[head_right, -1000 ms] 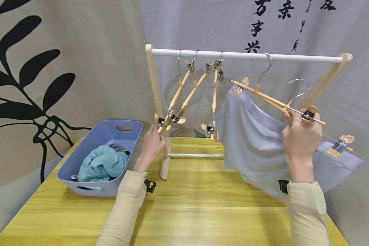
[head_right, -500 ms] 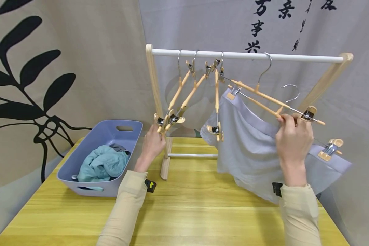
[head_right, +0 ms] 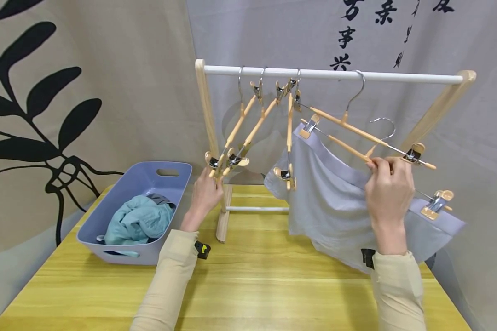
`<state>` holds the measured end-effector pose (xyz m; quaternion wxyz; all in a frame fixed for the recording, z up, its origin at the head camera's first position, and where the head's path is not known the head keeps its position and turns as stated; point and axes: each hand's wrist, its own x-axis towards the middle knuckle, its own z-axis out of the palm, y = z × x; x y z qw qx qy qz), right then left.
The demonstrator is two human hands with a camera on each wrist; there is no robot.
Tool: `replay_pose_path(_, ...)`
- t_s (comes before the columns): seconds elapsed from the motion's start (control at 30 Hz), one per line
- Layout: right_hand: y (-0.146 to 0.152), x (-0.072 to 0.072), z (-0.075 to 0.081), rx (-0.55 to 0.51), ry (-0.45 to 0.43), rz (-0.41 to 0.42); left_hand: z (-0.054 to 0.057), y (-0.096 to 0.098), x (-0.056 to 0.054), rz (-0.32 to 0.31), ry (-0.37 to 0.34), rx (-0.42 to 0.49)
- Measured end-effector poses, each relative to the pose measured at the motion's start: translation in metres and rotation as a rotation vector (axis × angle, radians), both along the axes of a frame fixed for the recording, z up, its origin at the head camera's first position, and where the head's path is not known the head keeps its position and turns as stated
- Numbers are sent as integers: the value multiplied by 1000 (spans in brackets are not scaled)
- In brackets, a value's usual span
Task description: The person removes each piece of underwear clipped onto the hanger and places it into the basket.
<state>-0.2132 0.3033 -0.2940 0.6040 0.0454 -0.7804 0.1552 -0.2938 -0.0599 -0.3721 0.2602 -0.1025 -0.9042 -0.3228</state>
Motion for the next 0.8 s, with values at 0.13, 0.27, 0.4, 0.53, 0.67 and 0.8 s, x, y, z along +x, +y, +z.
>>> replay_pose_path(0.13,-3,0,-3,9,-3,9,0,0,0,-1,-11,-2)
replay_pose_path(0.27,-6,0,-5,26,-10,16,0,-1,1,0,-11,-5)
replay_pose_path(0.4,-9,-1,-8,38,-6,33,1,0,1,1,-15,-3)
replay_pose_path(0.53,-13,-3,-11,48,-3,52,2,-1,2,-1,-19,4)
replay_pose_path(0.67,-18,-3,-12,54,-8,73,3,-1,2,-4,-14,12)
replay_pose_path(0.8,-22,-2,-13,56,-16,93,2,-1,2,-8,-10,11)
